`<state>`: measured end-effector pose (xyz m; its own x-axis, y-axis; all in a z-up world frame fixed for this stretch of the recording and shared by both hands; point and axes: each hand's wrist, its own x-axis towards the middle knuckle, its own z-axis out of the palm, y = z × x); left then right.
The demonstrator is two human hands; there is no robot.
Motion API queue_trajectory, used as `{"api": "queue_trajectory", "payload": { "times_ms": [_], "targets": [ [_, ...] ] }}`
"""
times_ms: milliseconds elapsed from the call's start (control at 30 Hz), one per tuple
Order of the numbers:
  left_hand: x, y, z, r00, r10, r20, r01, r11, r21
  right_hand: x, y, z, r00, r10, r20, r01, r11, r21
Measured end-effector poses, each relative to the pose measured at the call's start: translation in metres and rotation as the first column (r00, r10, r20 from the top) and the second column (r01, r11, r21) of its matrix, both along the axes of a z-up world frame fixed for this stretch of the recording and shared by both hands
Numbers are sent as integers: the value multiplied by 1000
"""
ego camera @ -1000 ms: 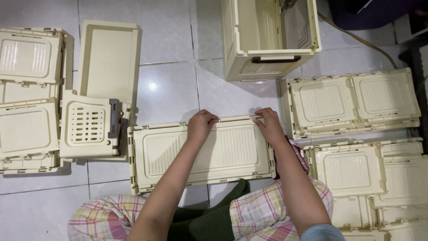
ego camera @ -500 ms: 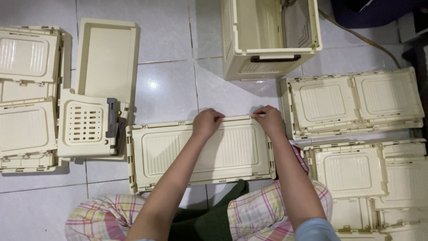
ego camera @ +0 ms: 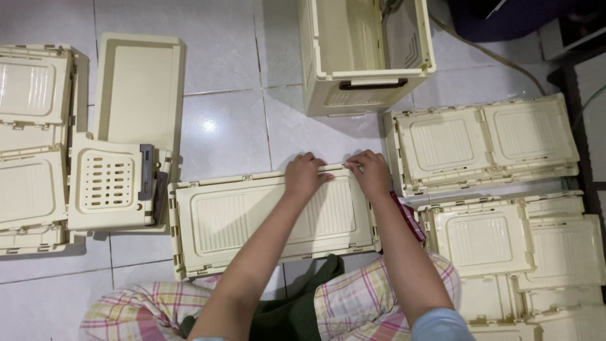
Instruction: The person wipes a folded beige plastic crate with a red cloth, then unfolds its sides and attaches the lid to form a complete storage crate. The person handles the crate and lid by hand, arranging parts on a tiled floor.
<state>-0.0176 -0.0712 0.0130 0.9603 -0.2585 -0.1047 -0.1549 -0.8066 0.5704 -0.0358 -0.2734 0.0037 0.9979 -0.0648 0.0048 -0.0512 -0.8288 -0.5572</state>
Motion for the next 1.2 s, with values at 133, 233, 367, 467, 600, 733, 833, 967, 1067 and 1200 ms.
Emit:
{"api": "queue_trajectory", "payload": {
  "times_ms": [133,233,367,467,600,733,833,967,1067,1200],
  "targets": [
    [16,57,-1,950,38,-311,-40,999,2,-3,1,3,998,-14,-55,11,999,-51],
    [19,90,3,889,117,-443,-113,993,35,0,3,3,998,-6,-57,3,999,-48],
    [7,92,1,953,129,-275,-116,991,63,-2,3,0,1000,5,-17,-5,1000,-28],
    [-4,85,-4,986,138,-93,-129,986,103,-1,4,-3,1000,15,7,-15,999,-33],
    [-8,80,-10,987,158,-13,-155,978,141,-3,5,-4,1000,18,21,-16,998,-54],
    [-11,82,-12,985,175,-11,-172,978,118,-5,8,1,996,35,80,-28,995,-93],
    [-16,85,-12,989,147,2,-147,984,102,-7,10,5,997,24,71,-15,993,-121],
    [-7,124,-12,990,108,-88,-98,990,104,-9,11,6,998,12,68,0,986,-164],
    [-12,172,-9,967,146,-211,-115,981,153,-13,10,5,994,51,100,-30,979,-202],
    [-22,215,-3,981,160,-112,-158,987,27,-11,14,7,985,135,104,-93,937,-337]
  ]
}}
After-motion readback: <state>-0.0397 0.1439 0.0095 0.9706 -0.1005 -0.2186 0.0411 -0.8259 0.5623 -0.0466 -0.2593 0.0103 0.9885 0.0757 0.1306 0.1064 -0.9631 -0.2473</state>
